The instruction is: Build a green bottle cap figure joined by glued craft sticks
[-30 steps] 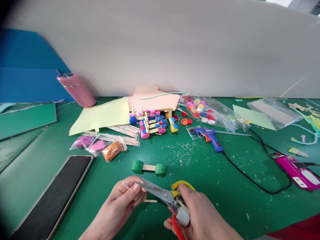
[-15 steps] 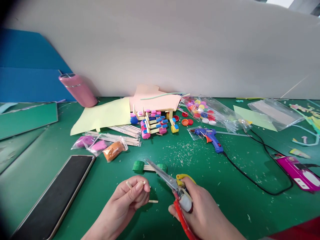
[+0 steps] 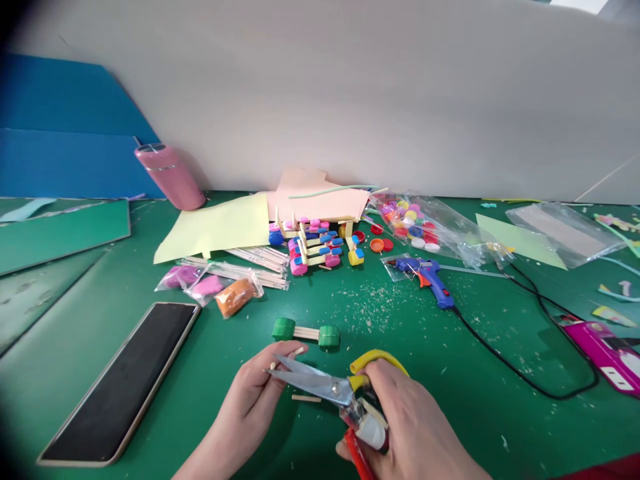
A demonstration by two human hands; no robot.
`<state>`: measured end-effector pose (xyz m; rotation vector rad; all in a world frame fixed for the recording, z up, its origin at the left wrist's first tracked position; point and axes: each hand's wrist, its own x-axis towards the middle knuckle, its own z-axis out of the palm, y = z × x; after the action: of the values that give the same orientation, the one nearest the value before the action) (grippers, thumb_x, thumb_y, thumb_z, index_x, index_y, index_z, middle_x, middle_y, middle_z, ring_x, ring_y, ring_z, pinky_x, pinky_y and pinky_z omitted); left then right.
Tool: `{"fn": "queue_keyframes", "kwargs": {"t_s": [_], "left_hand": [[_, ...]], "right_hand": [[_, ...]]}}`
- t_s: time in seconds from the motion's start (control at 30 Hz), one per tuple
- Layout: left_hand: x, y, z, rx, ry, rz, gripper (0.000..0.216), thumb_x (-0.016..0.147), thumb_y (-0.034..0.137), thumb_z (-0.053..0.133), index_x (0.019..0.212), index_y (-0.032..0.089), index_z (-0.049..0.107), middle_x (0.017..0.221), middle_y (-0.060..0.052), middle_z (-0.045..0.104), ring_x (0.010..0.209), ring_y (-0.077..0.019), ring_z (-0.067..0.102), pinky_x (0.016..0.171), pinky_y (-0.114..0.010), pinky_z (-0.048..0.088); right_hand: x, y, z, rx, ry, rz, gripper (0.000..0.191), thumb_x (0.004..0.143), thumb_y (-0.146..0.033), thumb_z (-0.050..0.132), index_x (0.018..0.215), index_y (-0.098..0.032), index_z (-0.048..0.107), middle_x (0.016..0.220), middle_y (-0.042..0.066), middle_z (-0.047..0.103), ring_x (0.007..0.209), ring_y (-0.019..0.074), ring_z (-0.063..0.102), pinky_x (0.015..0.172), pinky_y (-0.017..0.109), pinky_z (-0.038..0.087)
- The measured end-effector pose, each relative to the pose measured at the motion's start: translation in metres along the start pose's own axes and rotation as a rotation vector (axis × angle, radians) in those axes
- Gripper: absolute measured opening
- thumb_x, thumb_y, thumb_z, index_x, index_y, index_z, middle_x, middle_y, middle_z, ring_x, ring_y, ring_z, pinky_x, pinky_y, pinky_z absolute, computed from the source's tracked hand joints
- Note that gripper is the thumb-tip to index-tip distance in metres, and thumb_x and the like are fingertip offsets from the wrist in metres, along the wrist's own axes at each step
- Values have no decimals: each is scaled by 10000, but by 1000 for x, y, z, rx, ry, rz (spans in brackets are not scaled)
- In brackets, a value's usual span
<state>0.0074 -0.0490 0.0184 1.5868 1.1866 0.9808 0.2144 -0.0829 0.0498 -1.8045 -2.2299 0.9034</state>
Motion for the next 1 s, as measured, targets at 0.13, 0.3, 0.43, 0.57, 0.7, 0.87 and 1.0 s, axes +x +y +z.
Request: {"fn": "queue_keyframes", "kwargs": {"t_s": [0.13,0.3,0.43,0.57,0.7,0.87,1.0], "left_hand": [[-1,-3,1,69,-6,73,274,824,97,421,1011,171,607,980,-96,660,871,-207,599,739,-267,432],[1,-5,2,144,-8,172,284,823,66,367,1004,145,572,947,-98,654,875,-188,603,728,-258,457],[3,-2,3,156,2,169,257,822,74,372,960,151,574,885,-87,645,846,-188,598,670,-244,462],[3,2,4,80,-16,89,236,851,116,373,976,175,565,912,-62,629,822,-170,585,692,-238,449],[-1,4,4,-37,-91,-37,201,895,202,352,968,199,540,870,-27,597,781,-151,553,696,-230,432],[-1,7,3,-97,-131,-77,182,899,268,370,840,194,525,760,-7,536,770,-157,529,691,-224,419],[1,7,5,-89,-84,-34,169,896,244,375,862,198,534,748,-2,540,704,-142,510,676,-215,417]], "right_hand": [[0,1,1,-31,9,-10,287,698,-288,601,874,-217,386,788,35,549,666,200,556,573,313,441],[0,3,4,-31,27,-17,283,700,-291,606,871,-221,391,771,29,564,665,202,563,566,302,426],[2,3,5,2,1,11,268,706,-280,597,868,-224,391,738,16,587,643,199,568,551,289,412],[1,3,4,30,-11,37,250,710,-268,586,854,-228,387,714,3,590,618,189,562,540,280,399],[1,2,2,61,-18,67,267,701,-286,594,862,-228,389,718,5,589,619,186,555,538,274,397],[3,0,0,99,-26,87,259,687,-289,603,836,-235,398,707,-1,588,614,178,555,524,257,389],[4,0,0,100,-35,98,257,683,-285,602,830,-238,396,707,-6,586,616,176,552,524,253,390]]}}
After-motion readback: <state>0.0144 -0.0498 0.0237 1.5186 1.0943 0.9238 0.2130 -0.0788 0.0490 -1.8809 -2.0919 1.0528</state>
